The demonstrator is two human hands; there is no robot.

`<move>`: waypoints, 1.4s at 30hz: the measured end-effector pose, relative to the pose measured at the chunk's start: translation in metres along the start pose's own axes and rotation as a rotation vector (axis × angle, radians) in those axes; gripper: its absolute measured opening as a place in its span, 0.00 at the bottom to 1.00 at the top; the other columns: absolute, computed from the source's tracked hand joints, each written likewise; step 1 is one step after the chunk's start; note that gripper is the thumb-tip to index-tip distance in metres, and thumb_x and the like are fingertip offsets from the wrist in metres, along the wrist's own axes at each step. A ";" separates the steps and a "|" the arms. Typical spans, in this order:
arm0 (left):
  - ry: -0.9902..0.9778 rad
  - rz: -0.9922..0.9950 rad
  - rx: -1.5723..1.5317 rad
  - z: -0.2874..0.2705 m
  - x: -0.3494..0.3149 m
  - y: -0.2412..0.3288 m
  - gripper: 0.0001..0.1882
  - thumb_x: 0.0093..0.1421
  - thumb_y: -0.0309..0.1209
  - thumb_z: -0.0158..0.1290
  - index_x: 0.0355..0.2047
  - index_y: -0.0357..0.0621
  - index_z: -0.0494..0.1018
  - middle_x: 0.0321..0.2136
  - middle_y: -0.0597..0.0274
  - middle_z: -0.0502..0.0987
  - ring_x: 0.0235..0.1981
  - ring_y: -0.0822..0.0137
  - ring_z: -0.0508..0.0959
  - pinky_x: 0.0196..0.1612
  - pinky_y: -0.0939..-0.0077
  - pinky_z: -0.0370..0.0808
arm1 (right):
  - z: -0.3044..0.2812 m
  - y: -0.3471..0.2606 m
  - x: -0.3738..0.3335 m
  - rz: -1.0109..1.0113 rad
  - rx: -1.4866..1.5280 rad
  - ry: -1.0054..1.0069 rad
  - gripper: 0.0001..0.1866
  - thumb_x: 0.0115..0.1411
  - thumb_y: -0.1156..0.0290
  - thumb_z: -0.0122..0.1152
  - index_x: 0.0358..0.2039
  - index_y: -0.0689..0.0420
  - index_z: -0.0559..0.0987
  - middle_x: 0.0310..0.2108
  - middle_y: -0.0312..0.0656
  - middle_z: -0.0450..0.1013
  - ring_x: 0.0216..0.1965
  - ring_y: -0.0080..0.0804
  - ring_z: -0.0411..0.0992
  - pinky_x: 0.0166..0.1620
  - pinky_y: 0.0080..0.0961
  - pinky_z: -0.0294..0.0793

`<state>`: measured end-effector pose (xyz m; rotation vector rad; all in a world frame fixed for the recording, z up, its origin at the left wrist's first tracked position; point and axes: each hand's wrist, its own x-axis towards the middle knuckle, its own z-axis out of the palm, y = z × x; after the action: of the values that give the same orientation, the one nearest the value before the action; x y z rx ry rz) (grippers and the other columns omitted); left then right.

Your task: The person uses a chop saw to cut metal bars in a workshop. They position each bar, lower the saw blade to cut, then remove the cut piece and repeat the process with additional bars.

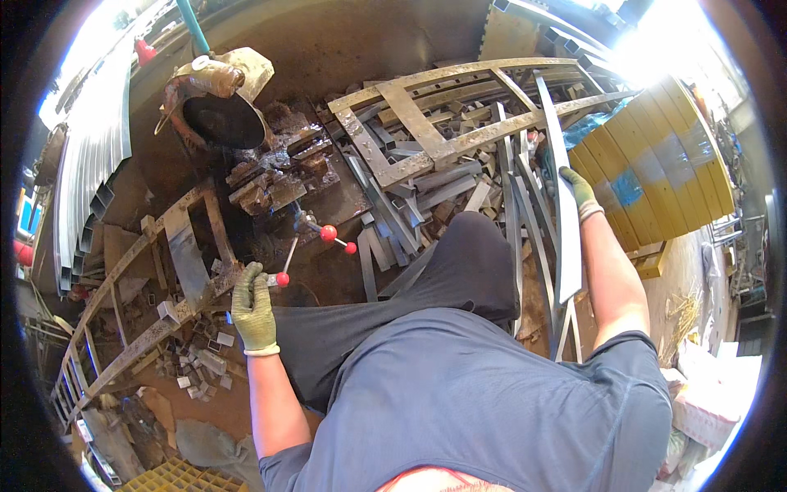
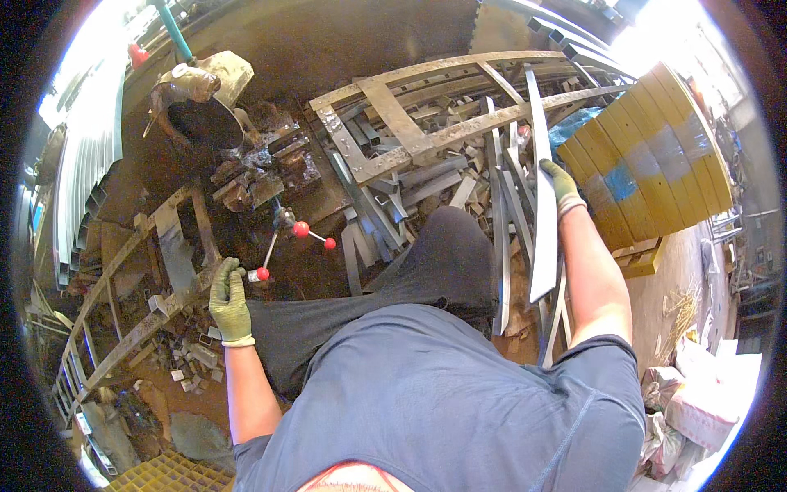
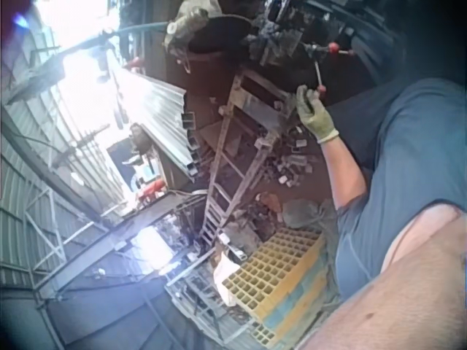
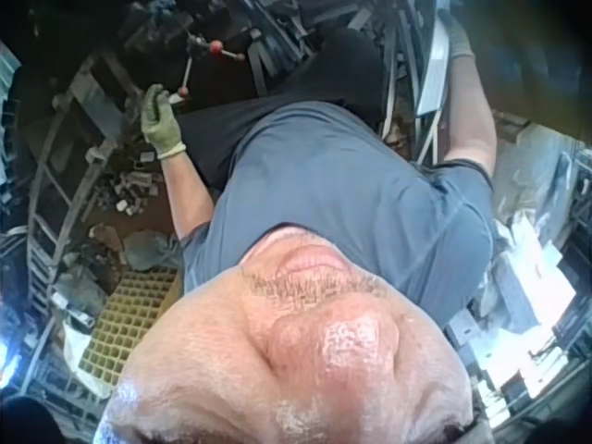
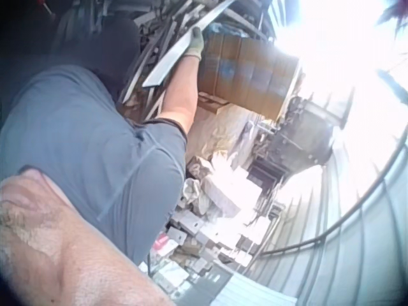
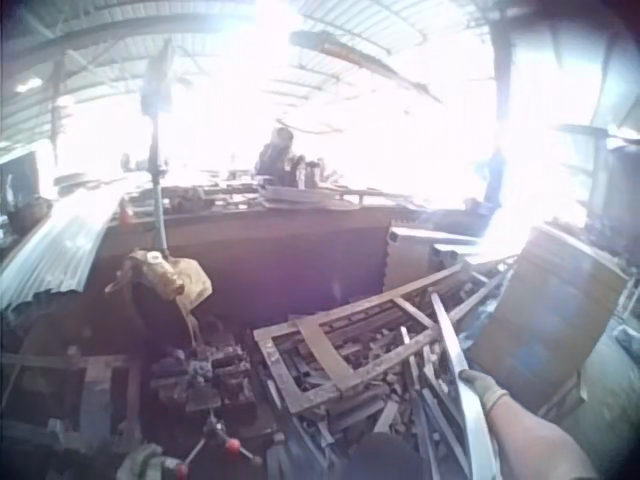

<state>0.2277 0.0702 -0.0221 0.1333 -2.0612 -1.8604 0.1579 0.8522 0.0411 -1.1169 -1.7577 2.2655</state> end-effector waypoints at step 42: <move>-0.052 0.011 0.267 -0.006 0.001 -0.001 0.16 0.81 0.26 0.55 0.63 0.32 0.80 0.59 0.52 0.85 0.57 0.64 0.85 0.62 0.68 0.83 | -0.297 0.348 -0.289 0.485 -1.000 0.251 0.39 0.48 0.51 0.82 0.55 0.66 0.87 0.46 0.57 0.87 0.50 0.50 0.85 0.56 0.42 0.83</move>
<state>0.2284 0.0637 -0.0221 0.1420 -2.3327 -1.5897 0.6672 0.8408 -0.1408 -2.0240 -2.7854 1.1774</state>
